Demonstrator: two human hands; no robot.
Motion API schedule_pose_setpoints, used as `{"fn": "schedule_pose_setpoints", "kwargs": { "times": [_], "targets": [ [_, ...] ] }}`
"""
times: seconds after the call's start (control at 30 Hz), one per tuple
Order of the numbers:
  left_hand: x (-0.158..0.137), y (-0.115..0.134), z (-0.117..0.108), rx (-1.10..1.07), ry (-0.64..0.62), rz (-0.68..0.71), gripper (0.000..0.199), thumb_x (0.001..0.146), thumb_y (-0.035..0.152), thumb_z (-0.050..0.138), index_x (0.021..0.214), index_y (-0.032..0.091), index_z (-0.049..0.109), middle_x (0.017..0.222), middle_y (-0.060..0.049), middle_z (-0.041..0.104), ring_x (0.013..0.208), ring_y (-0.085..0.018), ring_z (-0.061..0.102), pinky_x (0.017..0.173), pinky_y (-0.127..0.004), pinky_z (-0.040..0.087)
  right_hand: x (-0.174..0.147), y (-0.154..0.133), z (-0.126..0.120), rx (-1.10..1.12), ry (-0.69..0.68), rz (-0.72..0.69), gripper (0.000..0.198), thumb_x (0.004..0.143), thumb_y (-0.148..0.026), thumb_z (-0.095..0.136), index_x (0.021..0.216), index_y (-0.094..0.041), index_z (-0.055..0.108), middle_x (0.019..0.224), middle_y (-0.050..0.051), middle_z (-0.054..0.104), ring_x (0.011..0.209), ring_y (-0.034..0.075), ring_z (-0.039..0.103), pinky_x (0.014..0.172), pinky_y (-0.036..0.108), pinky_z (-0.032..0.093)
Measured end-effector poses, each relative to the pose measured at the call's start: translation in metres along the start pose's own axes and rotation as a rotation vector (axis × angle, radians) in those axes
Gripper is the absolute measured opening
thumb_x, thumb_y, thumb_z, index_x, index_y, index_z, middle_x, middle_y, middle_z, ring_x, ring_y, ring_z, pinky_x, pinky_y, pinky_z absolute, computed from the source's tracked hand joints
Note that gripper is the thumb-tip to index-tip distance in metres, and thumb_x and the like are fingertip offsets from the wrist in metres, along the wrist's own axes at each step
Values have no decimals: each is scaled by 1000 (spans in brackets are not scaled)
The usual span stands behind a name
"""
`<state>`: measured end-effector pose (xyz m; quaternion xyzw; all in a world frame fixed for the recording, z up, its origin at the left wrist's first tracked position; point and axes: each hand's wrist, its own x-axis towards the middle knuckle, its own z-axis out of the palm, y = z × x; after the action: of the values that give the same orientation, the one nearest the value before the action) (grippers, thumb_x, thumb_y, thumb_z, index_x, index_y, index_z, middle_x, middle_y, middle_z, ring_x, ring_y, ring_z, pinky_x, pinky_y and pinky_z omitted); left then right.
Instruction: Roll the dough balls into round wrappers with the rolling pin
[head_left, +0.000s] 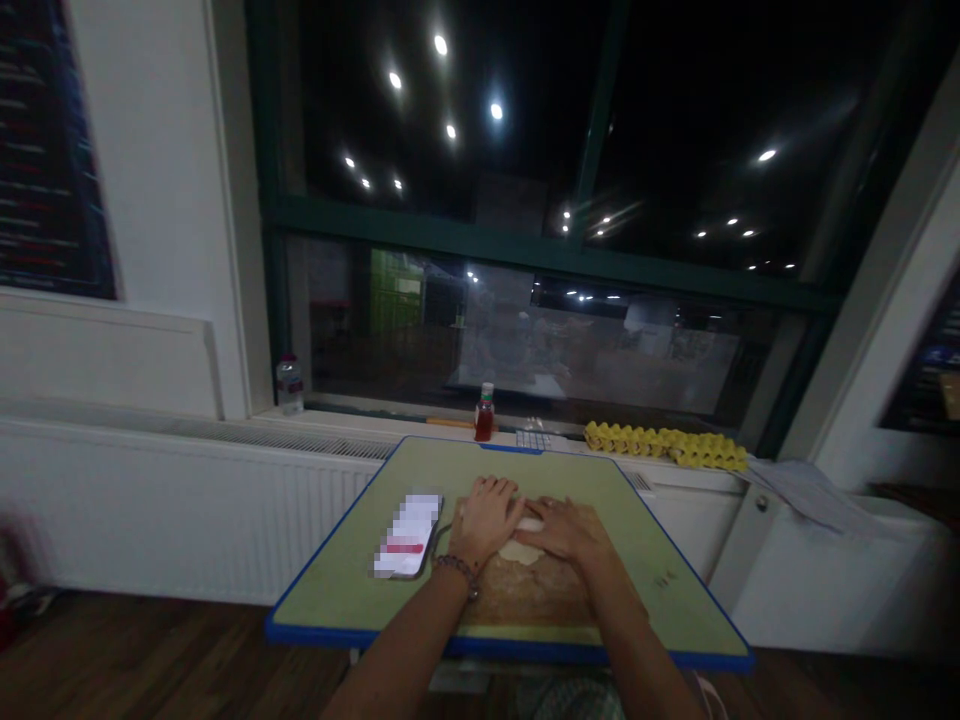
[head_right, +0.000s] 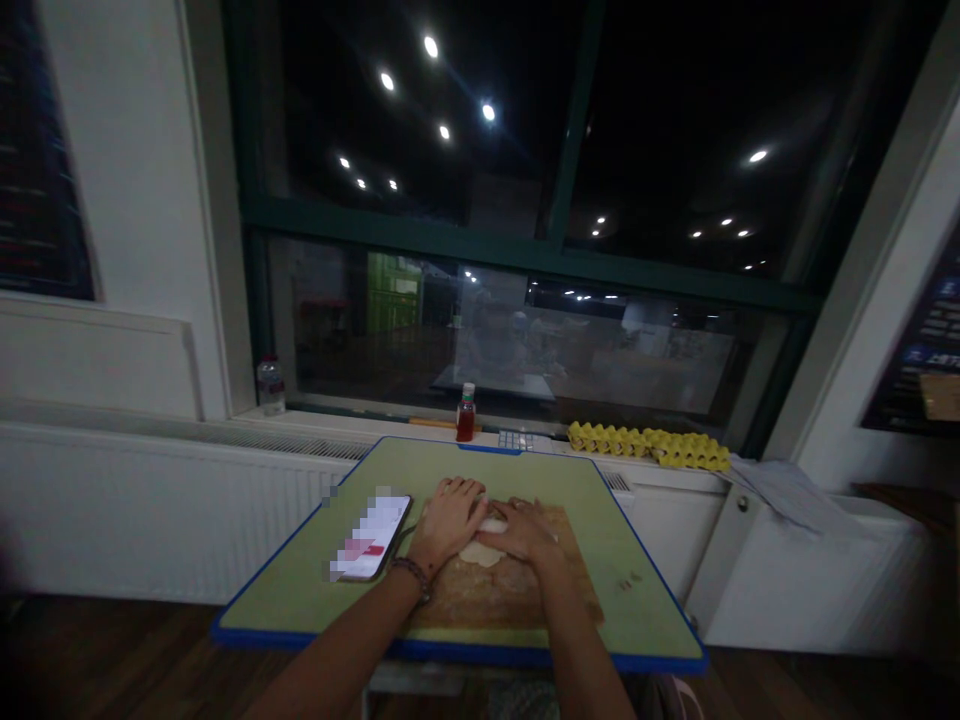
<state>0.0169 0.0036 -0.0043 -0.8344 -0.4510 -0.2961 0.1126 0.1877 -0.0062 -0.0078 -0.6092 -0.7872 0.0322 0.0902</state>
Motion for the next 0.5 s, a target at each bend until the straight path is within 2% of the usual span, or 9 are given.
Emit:
{"fn": "schedule_pose_setpoints", "kwargs": {
  "times": [0.13, 0.23, 0.37, 0.5],
  "targets": [
    [1, -7, 2, -46, -24, 40, 32, 99, 33, 31, 97, 22, 61, 100, -4, 66, 100, -21, 55, 93, -37, 36, -12, -11, -3, -33, 69, -4, 65, 83, -70, 46, 134, -31, 54, 127, 11, 62, 117, 29, 55, 104, 43, 31],
    [0, -9, 4, -41, -50, 19, 36, 100, 35, 29, 95, 21, 62, 95, -4, 67, 96, -20, 58, 91, -36, 37, -20, -16, -3, -65, 162, -26, 55, 86, -62, 48, 127, -28, 60, 121, 9, 66, 111, 27, 58, 100, 39, 36],
    [-1, -9, 6, -21, -101, -24, 41, 100, 39, 28, 91, 20, 63, 92, -6, 69, 91, -20, 60, 89, -36, 38, -23, -16, 5, -58, 235, -71, 40, 91, -48, 49, 120, -26, 64, 119, 5, 67, 110, 23, 58, 100, 34, 36],
    [-2, -9, 8, -23, -92, -40, 43, 100, 38, 27, 90, 19, 64, 92, -7, 69, 93, -21, 61, 90, -37, 37, -15, -7, 20, 9, 296, -111, 37, 90, -44, 53, 119, -22, 64, 120, 7, 66, 112, 22, 57, 103, 34, 36]
  ]
}}
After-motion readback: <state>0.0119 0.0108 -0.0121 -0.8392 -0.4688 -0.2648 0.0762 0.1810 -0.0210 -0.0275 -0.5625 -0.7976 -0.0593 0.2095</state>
